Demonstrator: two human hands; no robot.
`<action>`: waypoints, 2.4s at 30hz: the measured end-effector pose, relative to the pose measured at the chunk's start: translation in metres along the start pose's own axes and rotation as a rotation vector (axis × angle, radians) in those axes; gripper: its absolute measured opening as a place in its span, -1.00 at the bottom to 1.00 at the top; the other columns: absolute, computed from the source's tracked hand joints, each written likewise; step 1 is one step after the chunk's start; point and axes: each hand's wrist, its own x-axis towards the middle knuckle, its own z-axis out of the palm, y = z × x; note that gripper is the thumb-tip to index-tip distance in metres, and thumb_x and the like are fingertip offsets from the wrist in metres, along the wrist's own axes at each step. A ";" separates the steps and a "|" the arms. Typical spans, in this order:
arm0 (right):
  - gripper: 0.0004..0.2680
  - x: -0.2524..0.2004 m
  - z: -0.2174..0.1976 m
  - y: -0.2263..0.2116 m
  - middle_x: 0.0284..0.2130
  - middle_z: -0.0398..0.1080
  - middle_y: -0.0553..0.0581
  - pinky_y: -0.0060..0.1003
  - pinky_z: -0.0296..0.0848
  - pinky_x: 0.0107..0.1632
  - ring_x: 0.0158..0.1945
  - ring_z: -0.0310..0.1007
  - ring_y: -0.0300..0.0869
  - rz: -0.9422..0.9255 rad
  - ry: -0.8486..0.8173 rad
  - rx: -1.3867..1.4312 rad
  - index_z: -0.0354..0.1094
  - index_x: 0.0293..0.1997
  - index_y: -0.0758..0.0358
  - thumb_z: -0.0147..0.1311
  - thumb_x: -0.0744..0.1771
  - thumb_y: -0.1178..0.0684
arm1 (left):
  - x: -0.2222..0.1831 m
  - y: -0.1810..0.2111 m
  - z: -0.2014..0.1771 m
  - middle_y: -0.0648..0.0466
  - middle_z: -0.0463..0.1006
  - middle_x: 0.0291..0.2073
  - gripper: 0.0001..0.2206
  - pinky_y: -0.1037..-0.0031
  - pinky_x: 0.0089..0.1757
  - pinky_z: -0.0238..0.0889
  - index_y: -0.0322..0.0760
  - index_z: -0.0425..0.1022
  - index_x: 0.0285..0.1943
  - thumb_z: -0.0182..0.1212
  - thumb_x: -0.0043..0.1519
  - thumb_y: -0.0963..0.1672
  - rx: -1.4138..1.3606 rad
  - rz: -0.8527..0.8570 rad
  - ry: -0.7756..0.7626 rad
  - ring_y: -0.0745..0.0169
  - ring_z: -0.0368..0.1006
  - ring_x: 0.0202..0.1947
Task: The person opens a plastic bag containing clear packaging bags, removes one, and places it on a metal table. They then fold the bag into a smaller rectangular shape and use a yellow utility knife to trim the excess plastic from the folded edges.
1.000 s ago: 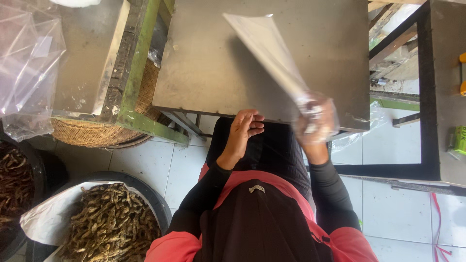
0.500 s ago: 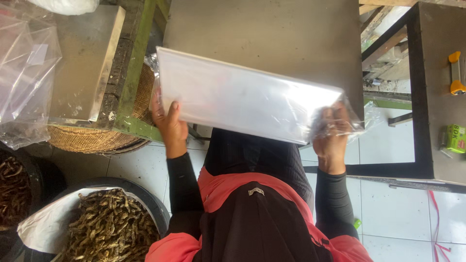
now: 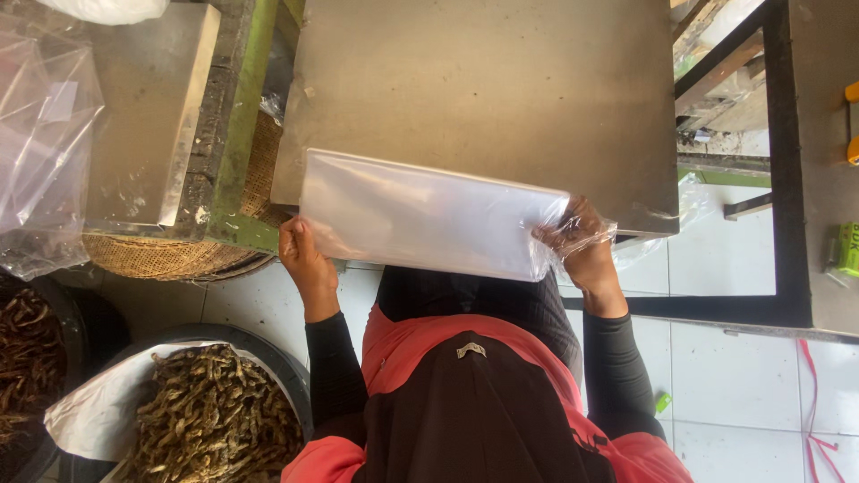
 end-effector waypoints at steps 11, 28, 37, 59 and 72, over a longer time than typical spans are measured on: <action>-0.81 -0.021 -0.009 -0.063 -0.29 0.44 0.04 -0.34 0.51 -0.19 -0.25 0.47 -0.28 -0.136 -0.056 -0.124 0.29 -0.11 0.32 0.29 0.31 0.25 | -0.031 0.007 -0.068 0.09 0.54 -0.10 -0.74 0.39 -0.07 0.39 -0.24 0.43 0.14 0.12 0.41 -0.03 0.130 -0.319 -0.283 0.31 0.44 -0.11; -0.85 -0.048 0.058 -0.074 -0.15 0.47 0.32 -0.05 0.51 -0.09 -0.10 0.50 0.21 -0.322 -0.274 -0.518 0.31 0.00 0.30 0.04 0.34 0.27 | -0.072 -0.110 -0.153 0.04 0.48 0.03 -0.64 0.49 0.05 0.31 -0.36 0.35 0.20 -0.14 0.50 0.01 0.168 -0.244 -0.033 0.32 0.37 0.01; -0.81 -0.019 0.044 -0.138 -0.09 0.37 0.29 -0.03 0.46 -0.01 -0.02 0.43 0.20 -0.463 -0.514 -0.454 0.35 -0.10 0.29 0.20 0.25 0.27 | -0.083 -0.123 -0.134 -0.01 0.50 0.06 -0.52 0.36 0.10 0.36 -0.36 0.35 0.24 -0.03 0.40 0.10 -0.157 -0.336 -0.045 0.20 0.43 0.07; -0.74 0.025 -0.005 -0.181 -0.20 0.55 0.18 -0.26 0.58 -0.10 -0.15 0.60 -0.07 -0.291 -0.617 -0.534 0.41 0.02 0.34 0.09 0.25 0.37 | -0.069 -0.113 -0.115 -0.04 0.51 0.10 -0.54 0.28 0.12 0.37 -0.34 0.35 0.26 0.07 0.38 0.07 -0.295 -0.437 -0.094 0.10 0.44 0.11; -0.86 0.044 -0.101 -0.184 -0.08 0.48 0.31 -0.30 0.58 -0.15 -0.11 0.58 -0.06 -0.019 -0.107 -0.375 0.20 0.10 0.36 -0.28 0.52 0.14 | -0.077 -0.123 -0.149 -0.05 0.55 0.09 -0.48 0.26 0.07 0.44 -0.37 0.39 0.26 0.19 0.25 0.05 -0.493 -0.500 -0.189 0.08 0.50 0.08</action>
